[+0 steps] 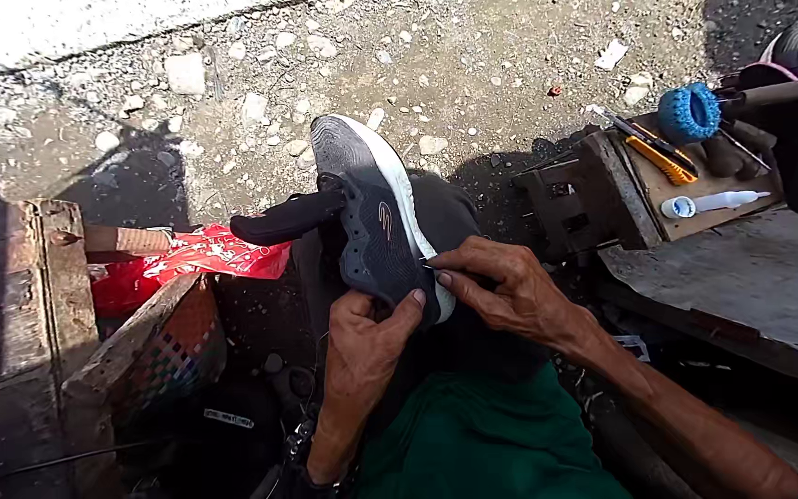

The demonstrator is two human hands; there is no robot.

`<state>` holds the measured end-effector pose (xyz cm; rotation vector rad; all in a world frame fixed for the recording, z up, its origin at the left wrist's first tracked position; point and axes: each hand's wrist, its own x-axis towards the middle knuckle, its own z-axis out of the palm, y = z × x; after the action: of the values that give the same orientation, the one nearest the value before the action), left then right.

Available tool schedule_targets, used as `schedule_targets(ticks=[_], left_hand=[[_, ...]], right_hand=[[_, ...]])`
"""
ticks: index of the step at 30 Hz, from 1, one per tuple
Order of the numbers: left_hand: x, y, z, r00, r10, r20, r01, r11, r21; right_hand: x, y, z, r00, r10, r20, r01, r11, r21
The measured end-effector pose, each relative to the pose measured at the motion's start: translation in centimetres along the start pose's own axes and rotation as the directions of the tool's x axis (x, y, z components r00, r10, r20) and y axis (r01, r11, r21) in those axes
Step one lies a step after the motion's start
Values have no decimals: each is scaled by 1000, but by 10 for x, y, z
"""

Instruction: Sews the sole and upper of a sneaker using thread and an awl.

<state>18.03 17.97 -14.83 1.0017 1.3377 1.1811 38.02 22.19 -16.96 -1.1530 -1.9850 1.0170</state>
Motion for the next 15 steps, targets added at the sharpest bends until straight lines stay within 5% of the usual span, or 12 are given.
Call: schedule_targets(ticks=[15], left_hand=[[0,-1,2,999,9,-32,-9,1000,9]], right_hand=[[8,-7,-6,999,-31,44,36,991,-131]])
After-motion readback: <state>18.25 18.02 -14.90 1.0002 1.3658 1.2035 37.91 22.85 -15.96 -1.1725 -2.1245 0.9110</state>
